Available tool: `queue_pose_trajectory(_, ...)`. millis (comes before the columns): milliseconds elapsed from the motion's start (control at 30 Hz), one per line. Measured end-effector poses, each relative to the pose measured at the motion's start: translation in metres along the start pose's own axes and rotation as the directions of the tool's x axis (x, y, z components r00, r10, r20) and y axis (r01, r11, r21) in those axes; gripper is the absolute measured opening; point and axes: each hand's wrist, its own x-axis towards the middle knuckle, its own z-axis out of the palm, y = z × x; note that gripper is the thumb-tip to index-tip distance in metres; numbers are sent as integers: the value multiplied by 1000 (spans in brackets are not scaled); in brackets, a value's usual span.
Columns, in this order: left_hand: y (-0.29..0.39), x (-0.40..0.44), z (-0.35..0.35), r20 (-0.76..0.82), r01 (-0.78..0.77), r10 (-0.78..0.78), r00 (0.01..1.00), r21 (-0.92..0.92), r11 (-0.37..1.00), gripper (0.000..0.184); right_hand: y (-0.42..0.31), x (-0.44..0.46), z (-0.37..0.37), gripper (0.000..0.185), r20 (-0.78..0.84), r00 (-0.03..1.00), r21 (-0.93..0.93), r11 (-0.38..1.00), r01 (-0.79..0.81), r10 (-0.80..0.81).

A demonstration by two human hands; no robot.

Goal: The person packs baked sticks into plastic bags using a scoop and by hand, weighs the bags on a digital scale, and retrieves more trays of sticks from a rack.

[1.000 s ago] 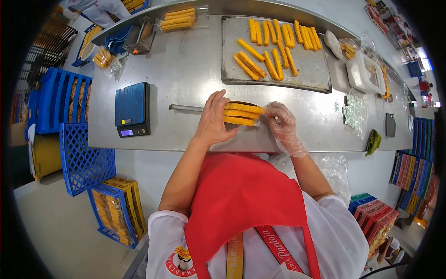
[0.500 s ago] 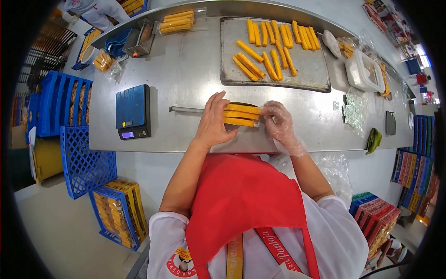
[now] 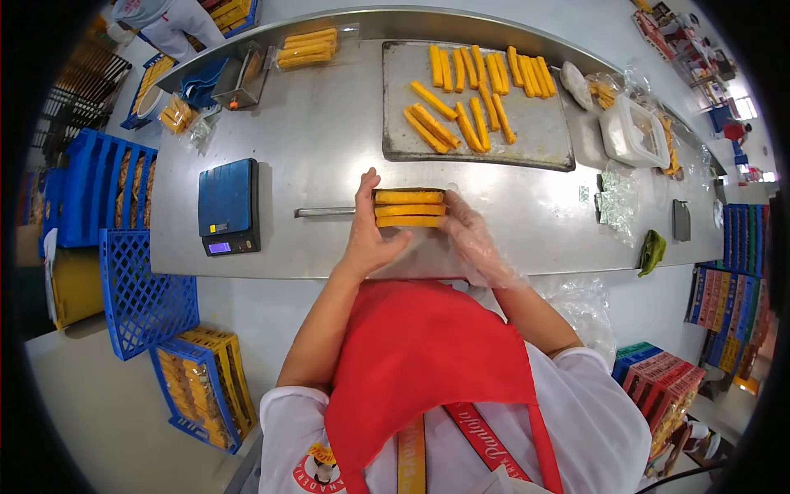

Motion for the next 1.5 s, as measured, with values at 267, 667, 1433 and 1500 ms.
queue_pose_trajectory(267,-2,-7,-21,-7,55,-56,998,340,939,77,-32,32,-2,38,-223,963,-371,900,-228,152)
queue_pose_trajectory(667,5,-47,-104,-577,142,161,801,444,885,87,8,144,-125,35,-503,751,-728,678,-101,-428)
queue_pose_trajectory(1433,12,-108,-140,-563,352,33,826,561,750,86,-36,243,-208,55,-571,771,-774,496,-393,-282)
queue_pose_trajectory(1500,8,-106,-139,-568,338,45,822,550,764,86,-29,204,-199,52,-579,770,-764,510,-396,-269)
